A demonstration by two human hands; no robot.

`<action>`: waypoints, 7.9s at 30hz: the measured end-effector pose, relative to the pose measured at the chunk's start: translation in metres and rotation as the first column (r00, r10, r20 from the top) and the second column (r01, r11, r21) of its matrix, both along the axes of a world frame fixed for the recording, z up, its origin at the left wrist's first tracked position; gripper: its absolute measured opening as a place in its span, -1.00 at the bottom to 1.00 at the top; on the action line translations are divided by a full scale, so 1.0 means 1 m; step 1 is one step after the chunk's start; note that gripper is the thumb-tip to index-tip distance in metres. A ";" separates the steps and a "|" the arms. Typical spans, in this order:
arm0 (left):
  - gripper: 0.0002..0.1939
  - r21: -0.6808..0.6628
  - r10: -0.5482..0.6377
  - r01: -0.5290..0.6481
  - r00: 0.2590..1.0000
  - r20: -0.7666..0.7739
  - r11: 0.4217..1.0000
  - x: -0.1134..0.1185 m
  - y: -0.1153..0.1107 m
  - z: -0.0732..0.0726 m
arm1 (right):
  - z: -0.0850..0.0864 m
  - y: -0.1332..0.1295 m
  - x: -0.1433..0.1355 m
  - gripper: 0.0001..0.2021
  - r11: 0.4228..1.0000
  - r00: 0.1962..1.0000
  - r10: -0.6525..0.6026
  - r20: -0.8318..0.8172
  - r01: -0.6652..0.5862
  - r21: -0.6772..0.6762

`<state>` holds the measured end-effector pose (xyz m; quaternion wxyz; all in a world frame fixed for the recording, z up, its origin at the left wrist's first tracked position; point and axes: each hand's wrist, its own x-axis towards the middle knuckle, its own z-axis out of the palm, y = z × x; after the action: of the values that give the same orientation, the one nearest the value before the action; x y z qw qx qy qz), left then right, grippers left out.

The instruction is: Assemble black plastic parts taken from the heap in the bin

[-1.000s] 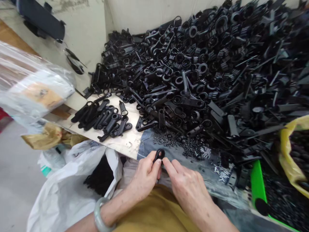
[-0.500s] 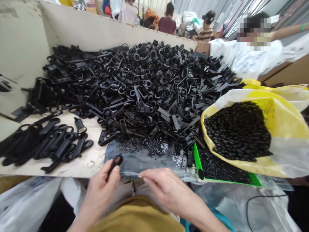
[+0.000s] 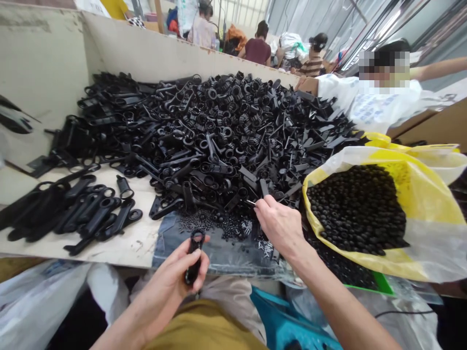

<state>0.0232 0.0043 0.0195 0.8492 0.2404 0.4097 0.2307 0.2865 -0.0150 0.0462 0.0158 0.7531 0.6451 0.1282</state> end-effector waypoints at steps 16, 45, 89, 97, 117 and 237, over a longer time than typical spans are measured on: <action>-0.42 -0.288 -0.026 0.027 1.000 0.007 0.957 -0.014 -0.001 -0.002 | 0.001 -0.019 -0.072 -0.79 0.689 0.481 0.682 -0.551 -0.676 0.262; -0.61 0.149 0.423 -0.463 0.875 0.235 0.874 0.009 -0.002 0.001 | -0.056 -0.044 -0.137 -0.53 0.914 -0.517 0.030 -0.856 0.361 -0.186; -0.30 0.570 0.012 0.138 0.968 -0.250 0.810 -0.022 -0.029 -0.006 | -0.042 -0.030 -0.119 -0.73 0.993 -0.321 -0.074 -0.944 -0.109 -0.041; -0.32 0.677 -0.190 0.485 0.865 -0.464 0.554 -0.040 -0.021 -0.015 | -0.050 -0.033 -0.119 -0.77 0.987 -0.255 -0.070 -0.965 -0.157 -0.030; -0.61 0.835 0.803 0.541 0.452 -0.389 0.100 -0.084 0.041 -0.001 | -0.052 -0.001 -0.123 -0.54 0.978 0.137 0.175 -0.975 -0.141 0.155; -0.78 0.633 -0.061 0.487 0.818 -0.571 0.602 -0.016 -0.022 -0.014 | -0.057 -0.053 -0.121 -0.73 0.853 0.484 0.480 -0.731 -0.062 0.519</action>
<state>0.0068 -0.0174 0.0058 0.5602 0.6845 0.4339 0.1717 0.1658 -0.0683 -0.0104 -0.4816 0.5880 0.6399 -0.1126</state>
